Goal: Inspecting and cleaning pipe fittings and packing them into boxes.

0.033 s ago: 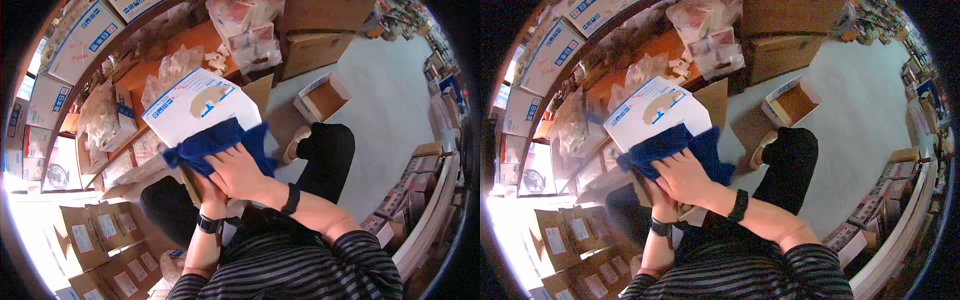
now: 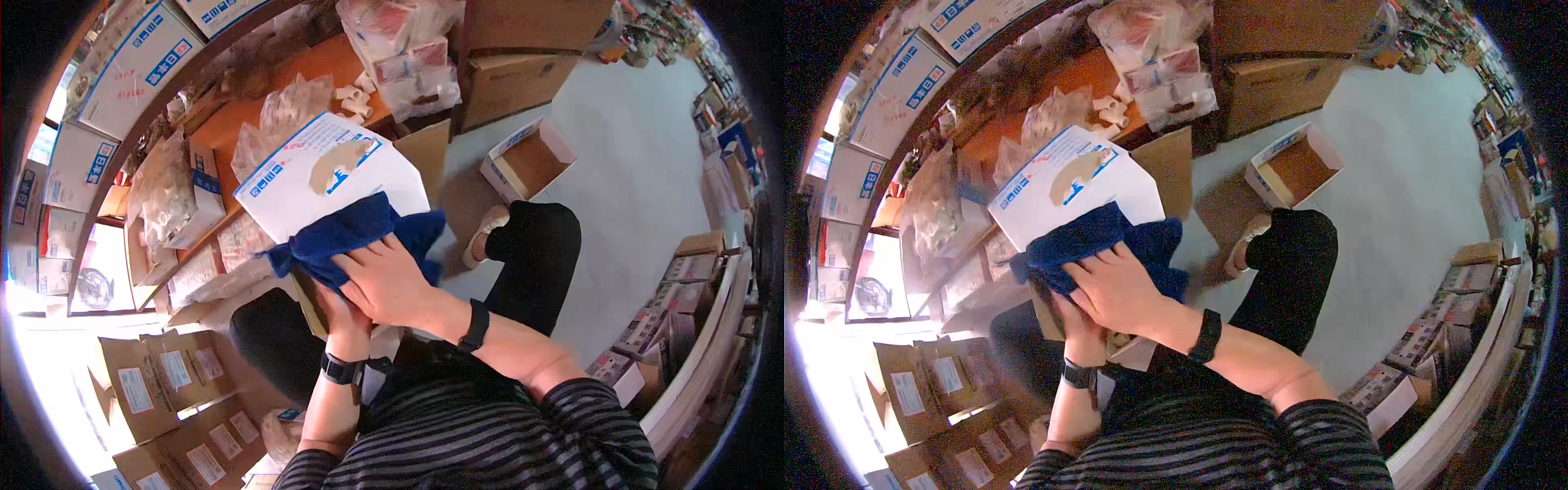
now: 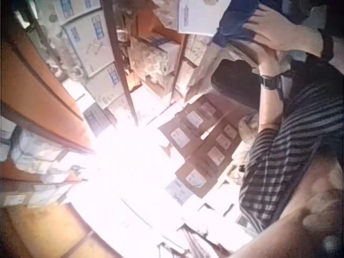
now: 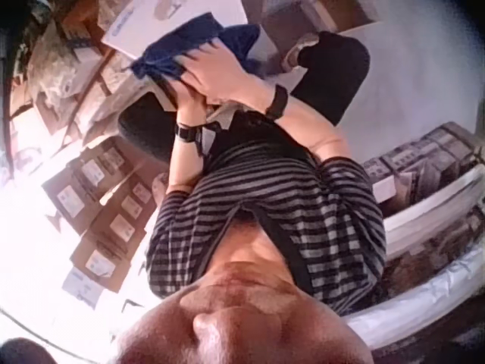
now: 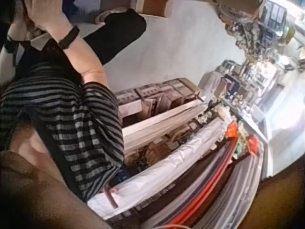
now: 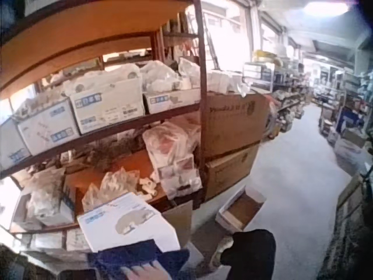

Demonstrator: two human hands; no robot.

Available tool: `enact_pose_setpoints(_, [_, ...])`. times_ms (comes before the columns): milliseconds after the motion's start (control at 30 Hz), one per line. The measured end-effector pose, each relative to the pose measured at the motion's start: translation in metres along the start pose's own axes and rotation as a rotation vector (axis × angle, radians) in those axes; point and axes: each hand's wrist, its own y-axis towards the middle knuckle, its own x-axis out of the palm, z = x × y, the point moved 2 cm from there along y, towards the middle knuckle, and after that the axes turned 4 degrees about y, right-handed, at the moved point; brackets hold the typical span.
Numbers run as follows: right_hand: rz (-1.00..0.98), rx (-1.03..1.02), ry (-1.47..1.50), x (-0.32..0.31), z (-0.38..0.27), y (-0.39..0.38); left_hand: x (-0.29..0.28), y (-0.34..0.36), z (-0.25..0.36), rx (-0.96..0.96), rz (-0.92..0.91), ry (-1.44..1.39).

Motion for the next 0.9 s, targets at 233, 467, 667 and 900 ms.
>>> enact_pose_setpoints(233, [0.091, 0.271, -0.236, -0.011, 0.041, 0.030, 0.018, 0.002, -0.005, -0.092, -0.085, -0.020])
enact_pose_setpoints(467, [-0.192, 0.076, -0.045, 0.008, -0.006, 0.013, 0.008, 0.003, 0.014, -0.071, -0.016, -0.208])
enact_pose_setpoints(667, [0.038, 0.236, -0.229, 0.000, 0.035, 0.022, 0.011, -0.003, 0.019, -0.084, -0.123, -0.227])
enact_pose_setpoints(900, [-0.032, 0.440, -0.277, -0.020, 0.114, 0.020, 0.019, -0.021, 0.026, -0.077, -0.044, -0.193])
